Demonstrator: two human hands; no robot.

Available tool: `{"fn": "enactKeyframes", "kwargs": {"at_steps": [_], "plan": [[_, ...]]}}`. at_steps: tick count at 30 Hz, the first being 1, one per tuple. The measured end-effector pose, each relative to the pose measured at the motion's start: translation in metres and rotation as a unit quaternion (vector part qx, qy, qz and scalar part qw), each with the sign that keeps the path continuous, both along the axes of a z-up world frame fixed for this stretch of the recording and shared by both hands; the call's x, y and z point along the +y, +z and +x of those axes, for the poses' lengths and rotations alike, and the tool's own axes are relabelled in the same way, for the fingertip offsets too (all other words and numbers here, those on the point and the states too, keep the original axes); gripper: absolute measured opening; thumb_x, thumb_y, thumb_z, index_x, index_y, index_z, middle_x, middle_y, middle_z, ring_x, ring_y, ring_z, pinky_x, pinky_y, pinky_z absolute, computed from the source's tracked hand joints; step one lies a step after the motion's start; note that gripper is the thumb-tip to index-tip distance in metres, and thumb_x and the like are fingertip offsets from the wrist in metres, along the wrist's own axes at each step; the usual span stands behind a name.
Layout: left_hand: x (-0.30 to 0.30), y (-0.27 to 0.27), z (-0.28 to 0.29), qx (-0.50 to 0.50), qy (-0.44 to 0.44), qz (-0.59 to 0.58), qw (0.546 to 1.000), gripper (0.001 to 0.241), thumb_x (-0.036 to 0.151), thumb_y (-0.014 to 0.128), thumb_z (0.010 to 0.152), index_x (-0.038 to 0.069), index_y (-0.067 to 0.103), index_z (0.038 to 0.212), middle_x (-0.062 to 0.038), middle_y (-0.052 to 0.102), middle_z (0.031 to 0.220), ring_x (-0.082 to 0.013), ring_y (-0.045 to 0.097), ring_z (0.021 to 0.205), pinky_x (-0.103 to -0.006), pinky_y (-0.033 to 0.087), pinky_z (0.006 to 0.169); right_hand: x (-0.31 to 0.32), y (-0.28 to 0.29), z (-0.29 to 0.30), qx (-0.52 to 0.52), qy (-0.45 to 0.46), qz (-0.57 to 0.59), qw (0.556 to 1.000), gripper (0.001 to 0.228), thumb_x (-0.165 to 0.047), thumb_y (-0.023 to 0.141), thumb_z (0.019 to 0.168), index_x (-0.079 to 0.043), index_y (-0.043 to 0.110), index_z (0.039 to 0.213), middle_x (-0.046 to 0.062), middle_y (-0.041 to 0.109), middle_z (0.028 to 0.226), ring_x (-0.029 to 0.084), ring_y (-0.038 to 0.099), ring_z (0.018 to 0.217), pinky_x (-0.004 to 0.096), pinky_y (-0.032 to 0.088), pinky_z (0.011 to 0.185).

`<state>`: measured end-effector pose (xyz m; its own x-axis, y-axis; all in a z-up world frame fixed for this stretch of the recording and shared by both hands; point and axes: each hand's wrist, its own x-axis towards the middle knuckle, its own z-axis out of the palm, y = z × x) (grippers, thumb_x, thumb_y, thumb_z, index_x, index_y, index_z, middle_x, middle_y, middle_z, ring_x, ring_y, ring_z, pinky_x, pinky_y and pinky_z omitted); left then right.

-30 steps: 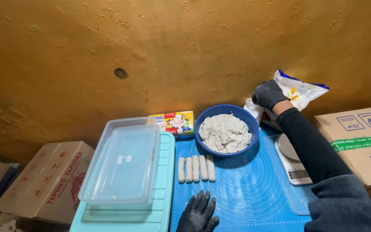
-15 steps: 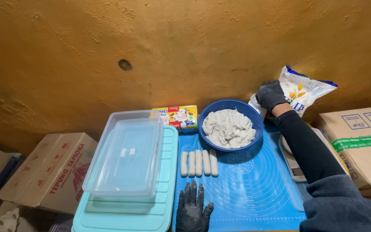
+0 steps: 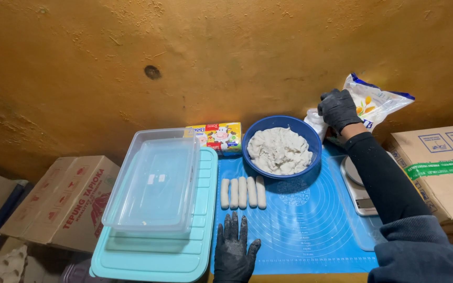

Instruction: Shaping dough into small cylinders and weighing them on a digital scale for portion control.

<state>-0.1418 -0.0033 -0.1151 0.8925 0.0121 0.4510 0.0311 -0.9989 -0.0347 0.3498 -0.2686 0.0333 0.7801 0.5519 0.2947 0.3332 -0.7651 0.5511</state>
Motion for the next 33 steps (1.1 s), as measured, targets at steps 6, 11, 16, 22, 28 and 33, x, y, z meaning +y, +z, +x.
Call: {"fn": "enactKeyframes", "kwargs": {"at_steps": [6,11,16,22,28,33], "plan": [[-0.001,0.01,-0.002,-0.01,0.002,0.002,1.0,0.073,0.066,0.03,0.11,0.016,0.031,0.162,-0.014,0.023,0.169,-0.0284,0.022,0.155,-0.0482,0.006,0.129,-0.022,0.043,-0.036,-0.049,0.059,0.103,0.992,0.023,-0.023,0.073,0.073,-0.033,0.085,0.09,-0.008,0.074,0.086,0.027,0.07,0.079,0.037,0.053,0.063],[-0.003,0.014,-0.003,0.043,-0.025,-0.126,0.991,0.073,0.063,0.034,0.108,0.012,0.035,0.16,-0.02,0.025,0.167,-0.0349,0.023,0.153,-0.0516,0.007,0.126,-0.022,0.085,-0.094,0.109,0.055,0.267,0.956,0.031,-0.035,0.062,0.102,-0.013,0.082,0.11,0.01,0.075,0.116,0.032,0.069,0.105,0.044,0.057,0.082],[-0.003,0.019,-0.004,0.02,-0.036,-0.126,0.991,0.071,0.058,0.037,0.108,0.007,0.038,0.158,-0.024,0.031,0.164,-0.039,0.028,0.152,-0.0538,0.013,0.126,0.032,0.101,-0.167,0.203,0.16,0.293,0.92,0.024,-0.033,0.065,0.096,-0.016,0.079,0.105,0.008,0.075,0.106,0.032,0.071,0.096,0.045,0.054,0.08],[-0.004,0.034,-0.01,-0.014,-0.047,-0.141,0.989,0.069,0.054,0.043,0.107,0.006,0.041,0.157,-0.023,0.033,0.164,-0.0388,0.031,0.152,-0.0528,0.018,0.126,0.124,0.11,-0.242,0.267,0.339,0.249,0.867,0.01,-0.01,0.055,0.087,-0.009,0.065,0.087,0.013,0.064,0.09,0.037,0.063,0.078,0.049,0.048,0.065],[-0.006,0.05,-0.015,-0.018,-0.052,-0.167,0.984,0.068,0.051,0.043,0.108,0.002,0.044,0.154,-0.028,0.037,0.16,-0.0415,0.034,0.149,-0.0525,0.019,0.126,0.197,0.086,-0.257,0.304,0.339,0.167,0.874,0.012,-0.006,0.064,0.074,-0.016,0.066,0.082,0.009,0.067,0.086,0.033,0.065,0.075,0.044,0.051,0.06],[-0.005,0.053,-0.016,-0.011,-0.062,-0.185,0.981,0.068,0.051,0.041,0.109,0.001,0.045,0.153,-0.028,0.04,0.158,-0.0409,0.032,0.151,-0.0518,0.016,0.126,0.187,0.089,-0.262,0.249,0.383,0.176,0.872,0.004,-0.012,0.06,0.088,-0.011,0.064,0.087,0.013,0.066,0.083,0.034,0.064,0.07,0.046,0.051,0.059]]}}
